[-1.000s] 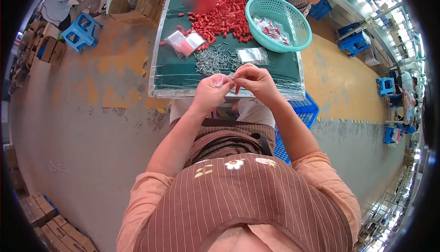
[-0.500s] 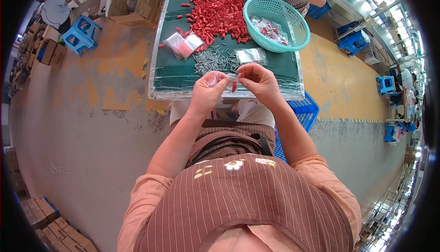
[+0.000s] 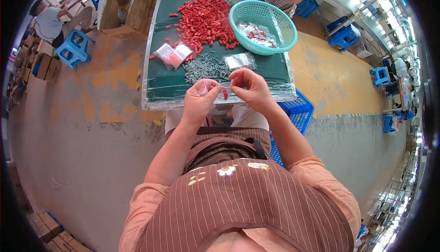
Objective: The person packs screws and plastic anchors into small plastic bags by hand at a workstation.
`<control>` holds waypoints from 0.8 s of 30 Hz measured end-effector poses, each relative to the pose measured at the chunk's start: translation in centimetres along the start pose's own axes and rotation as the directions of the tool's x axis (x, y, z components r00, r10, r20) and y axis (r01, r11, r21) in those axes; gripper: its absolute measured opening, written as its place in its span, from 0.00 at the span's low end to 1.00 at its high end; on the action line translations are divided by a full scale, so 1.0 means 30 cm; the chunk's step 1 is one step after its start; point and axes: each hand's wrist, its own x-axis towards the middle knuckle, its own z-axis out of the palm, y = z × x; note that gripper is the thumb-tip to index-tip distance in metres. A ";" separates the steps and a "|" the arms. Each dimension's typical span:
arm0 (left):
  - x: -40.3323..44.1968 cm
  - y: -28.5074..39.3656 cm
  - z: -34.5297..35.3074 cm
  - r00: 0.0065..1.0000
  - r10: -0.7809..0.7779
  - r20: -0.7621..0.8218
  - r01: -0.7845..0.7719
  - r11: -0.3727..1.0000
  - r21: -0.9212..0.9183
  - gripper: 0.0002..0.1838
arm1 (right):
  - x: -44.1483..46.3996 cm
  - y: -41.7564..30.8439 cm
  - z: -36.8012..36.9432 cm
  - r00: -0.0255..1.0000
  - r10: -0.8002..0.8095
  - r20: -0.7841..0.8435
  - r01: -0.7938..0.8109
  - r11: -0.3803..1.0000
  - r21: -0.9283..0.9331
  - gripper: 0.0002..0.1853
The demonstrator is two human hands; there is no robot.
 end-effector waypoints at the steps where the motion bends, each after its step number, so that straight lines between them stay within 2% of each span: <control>1: 0.000 -0.001 -0.007 1.000 -0.023 -0.002 0.023 1.000 0.005 0.02 | -0.002 0.007 0.002 0.999 -0.031 -0.021 0.031 1.000 -0.001 0.12; 5: -0.008 -0.015 -0.002 1.000 -0.018 0.021 0.019 0.999 -0.048 0.01 | -0.013 -0.004 0.008 0.999 -0.024 -0.035 0.024 1.000 -0.019 0.12; 8: -0.015 0.000 0.021 0.997 -0.036 0.072 0.036 0.999 0.000 0.02 | -0.029 -0.029 0.005 1.000 -0.027 0.010 0.028 0.994 -0.105 0.12; 11: -0.029 0.033 0.047 0.994 -0.076 0.084 0.072 0.996 0.046 0.03 | -0.037 -0.027 0.007 1.000 -0.017 -0.022 0.015 0.996 -0.089 0.12; 14: -0.022 -0.003 0.052 0.990 -0.064 0.123 0.059 0.997 0.047 0.03 | -0.050 -0.023 0.001 0.999 0.013 -0.040 -0.016 0.997 -0.075 0.12; 17: -0.026 -0.038 0.077 0.995 0.003 0.098 -0.012 0.995 0.095 0.04 | -0.069 0.001 -0.015 0.999 0.010 -0.049 -0.013 0.998 -0.061 0.11; 21: -0.048 -0.002 0.102 0.969 -0.178 0.172 0.187 0.982 -0.036 0.06 | -0.106 0.006 -0.042 0.998 0.001 -0.068 -0.007 0.996 -0.091 0.10; 24: -0.042 -0.014 0.103 0.969 -0.171 0.177 0.181 0.983 -0.042 0.06 | -0.122 -0.034 -0.053 0.997 -0.026 -0.075 0.014 0.987 -0.160 0.11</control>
